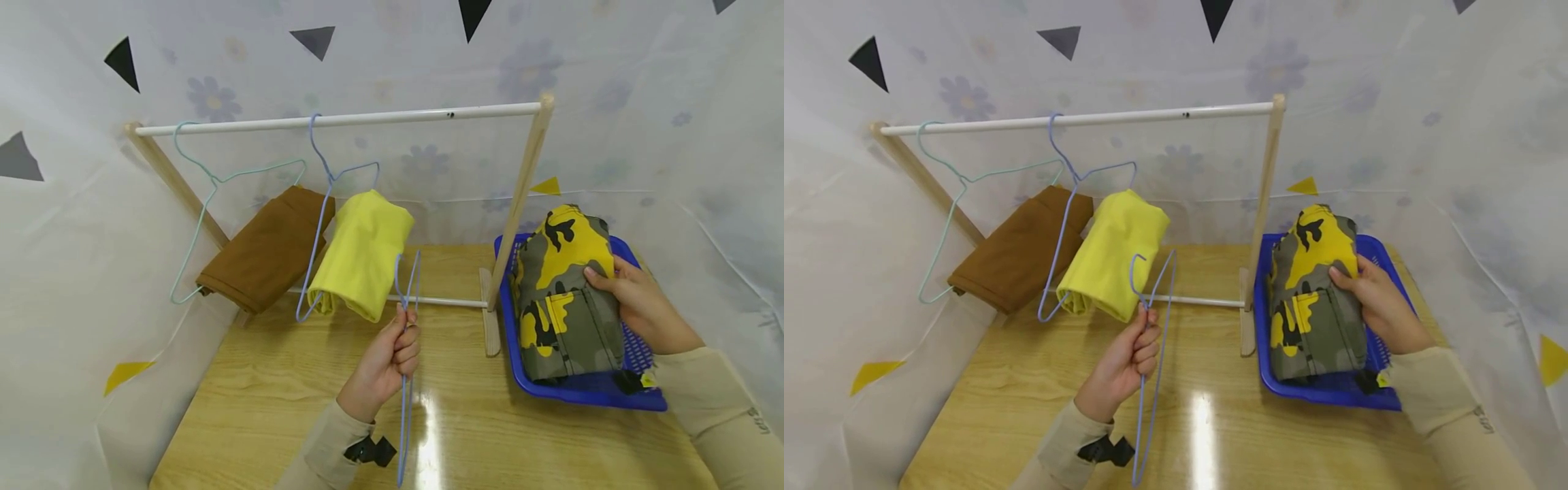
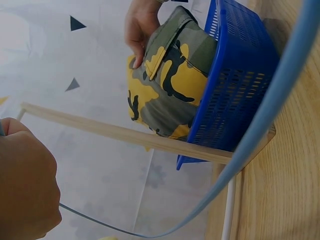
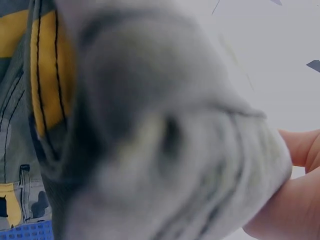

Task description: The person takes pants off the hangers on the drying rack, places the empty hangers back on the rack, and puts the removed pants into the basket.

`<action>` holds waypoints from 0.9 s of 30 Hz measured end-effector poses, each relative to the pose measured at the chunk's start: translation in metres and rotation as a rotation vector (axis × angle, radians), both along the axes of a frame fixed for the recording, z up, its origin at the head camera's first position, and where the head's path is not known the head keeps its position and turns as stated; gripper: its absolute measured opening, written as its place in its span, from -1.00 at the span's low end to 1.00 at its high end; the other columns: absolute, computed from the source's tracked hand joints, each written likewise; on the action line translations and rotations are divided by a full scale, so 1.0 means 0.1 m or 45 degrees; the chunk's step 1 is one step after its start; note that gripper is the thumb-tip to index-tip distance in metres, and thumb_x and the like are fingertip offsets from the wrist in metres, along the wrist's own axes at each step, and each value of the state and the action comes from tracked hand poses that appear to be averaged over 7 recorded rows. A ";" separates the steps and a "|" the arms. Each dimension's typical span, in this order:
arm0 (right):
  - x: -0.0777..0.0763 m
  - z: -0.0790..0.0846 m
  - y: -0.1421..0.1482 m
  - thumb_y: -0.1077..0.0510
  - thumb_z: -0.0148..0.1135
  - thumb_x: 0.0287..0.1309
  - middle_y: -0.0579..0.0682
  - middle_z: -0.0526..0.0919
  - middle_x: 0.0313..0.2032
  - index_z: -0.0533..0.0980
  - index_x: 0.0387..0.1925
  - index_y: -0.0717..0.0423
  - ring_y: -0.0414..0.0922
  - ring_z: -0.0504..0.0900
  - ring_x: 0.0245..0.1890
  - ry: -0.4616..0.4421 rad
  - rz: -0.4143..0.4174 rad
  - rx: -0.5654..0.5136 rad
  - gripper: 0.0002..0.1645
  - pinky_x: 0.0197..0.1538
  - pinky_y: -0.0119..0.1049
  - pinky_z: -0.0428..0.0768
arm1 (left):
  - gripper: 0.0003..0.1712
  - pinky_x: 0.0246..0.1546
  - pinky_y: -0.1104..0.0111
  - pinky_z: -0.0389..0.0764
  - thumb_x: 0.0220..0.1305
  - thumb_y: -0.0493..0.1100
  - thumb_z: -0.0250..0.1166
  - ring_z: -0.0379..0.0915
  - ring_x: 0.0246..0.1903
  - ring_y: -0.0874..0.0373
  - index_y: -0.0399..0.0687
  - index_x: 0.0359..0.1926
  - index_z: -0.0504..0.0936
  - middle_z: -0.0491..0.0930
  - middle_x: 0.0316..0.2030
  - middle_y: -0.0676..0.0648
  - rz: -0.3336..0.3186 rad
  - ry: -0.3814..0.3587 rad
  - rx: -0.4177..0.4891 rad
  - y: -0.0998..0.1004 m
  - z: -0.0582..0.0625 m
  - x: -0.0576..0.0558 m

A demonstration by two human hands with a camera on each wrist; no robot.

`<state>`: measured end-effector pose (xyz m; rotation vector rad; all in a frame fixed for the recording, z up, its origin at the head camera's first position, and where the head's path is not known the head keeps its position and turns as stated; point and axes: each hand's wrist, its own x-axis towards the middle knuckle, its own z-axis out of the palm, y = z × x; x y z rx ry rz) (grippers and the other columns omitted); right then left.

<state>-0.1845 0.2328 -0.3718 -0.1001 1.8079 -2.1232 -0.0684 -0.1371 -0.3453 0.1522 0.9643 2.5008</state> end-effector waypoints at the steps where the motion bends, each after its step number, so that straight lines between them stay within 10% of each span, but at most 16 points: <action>1: 0.00 -0.01 0.01 0.10 0.05 0.19 -0.18 0.46 -0.14 0.03 0.19 -0.10 -0.28 0.54 -0.29 0.009 0.004 -0.008 -0.39 -0.28 -0.38 0.55 | -0.66 -0.87 0.57 -0.12 0.34 0.12 -0.23 -0.22 -0.84 0.35 0.04 -0.36 0.33 -0.05 -0.76 0.14 -0.001 0.000 -0.005 0.00 0.00 0.00; 6: -0.02 -0.04 0.06 0.20 -0.01 0.22 -0.14 0.55 -0.31 0.17 -0.01 -0.05 -0.18 0.58 -0.36 0.033 0.061 -0.104 -0.66 -0.34 -0.30 0.57 | -0.66 -0.87 0.56 -0.12 0.33 0.13 -0.23 -0.22 -0.84 0.35 0.04 -0.36 0.32 -0.07 -0.76 0.13 -0.001 0.003 -0.020 0.00 0.00 0.01; 27: -0.05 -0.15 0.32 0.00 0.06 0.16 -0.29 0.43 -0.27 0.14 0.01 -0.25 -0.32 0.50 -0.34 0.006 0.000 0.268 -0.58 -0.32 -0.38 0.52 | -0.66 -0.87 0.55 -0.12 0.34 0.12 -0.23 -0.22 -0.84 0.34 0.04 -0.35 0.33 -0.07 -0.76 0.12 -0.025 0.014 0.000 0.01 0.00 0.03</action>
